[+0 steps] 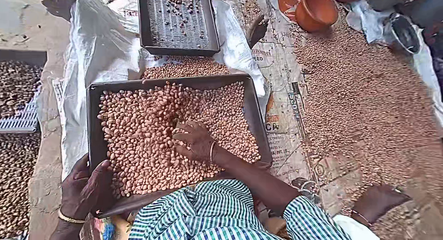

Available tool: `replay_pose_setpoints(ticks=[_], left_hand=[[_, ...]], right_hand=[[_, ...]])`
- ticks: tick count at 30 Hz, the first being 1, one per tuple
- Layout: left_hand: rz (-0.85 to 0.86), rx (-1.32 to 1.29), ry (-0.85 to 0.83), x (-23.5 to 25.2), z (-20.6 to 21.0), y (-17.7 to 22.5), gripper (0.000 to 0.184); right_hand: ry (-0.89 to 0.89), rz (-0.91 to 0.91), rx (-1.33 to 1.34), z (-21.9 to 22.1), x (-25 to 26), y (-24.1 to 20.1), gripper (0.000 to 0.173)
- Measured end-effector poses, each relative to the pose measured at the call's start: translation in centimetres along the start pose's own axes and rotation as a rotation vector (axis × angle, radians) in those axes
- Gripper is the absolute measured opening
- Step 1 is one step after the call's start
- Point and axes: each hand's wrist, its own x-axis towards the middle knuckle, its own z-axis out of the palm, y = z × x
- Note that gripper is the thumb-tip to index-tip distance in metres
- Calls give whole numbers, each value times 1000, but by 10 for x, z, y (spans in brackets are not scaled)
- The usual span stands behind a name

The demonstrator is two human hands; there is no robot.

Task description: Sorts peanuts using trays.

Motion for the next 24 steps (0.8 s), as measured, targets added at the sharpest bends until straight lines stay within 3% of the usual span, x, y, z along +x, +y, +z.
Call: replay_pose_setpoints(ticks=[3, 6, 9, 12, 15, 17, 19, 20, 24], left_hand=[[-28, 51, -39, 0, -1, 1, 59], [-40, 29, -40, 1, 3, 3, 62], [8, -80, -15, 3, 7, -1, 58], [23, -124, 8, 3, 5, -4, 55], [22, -131, 23, 3, 3, -4, 53], [27, -104, 19, 4, 2, -2, 51], [32, -90, 10, 4, 1, -2, 51], [35, -82, 8, 4, 1, -2, 51], [8, -71, 0, 5, 4, 3, 56]], right_hand=[[21, 144, -126, -12, -72, 11, 38], [147, 392, -299, -46, -93, 59, 52], [321, 347, -235, -63, -47, 96, 77], [424, 184, -144, -47, 34, 97, 62], [340, 36, -2, -15, 68, 41, 46], [247, -89, 72, 9, 51, 13, 36], [13, -83, 31, 10, 9, -6, 38], [-19, -54, -25, 8, -17, -7, 37], [178, 241, -278, -26, -83, 45, 34]])
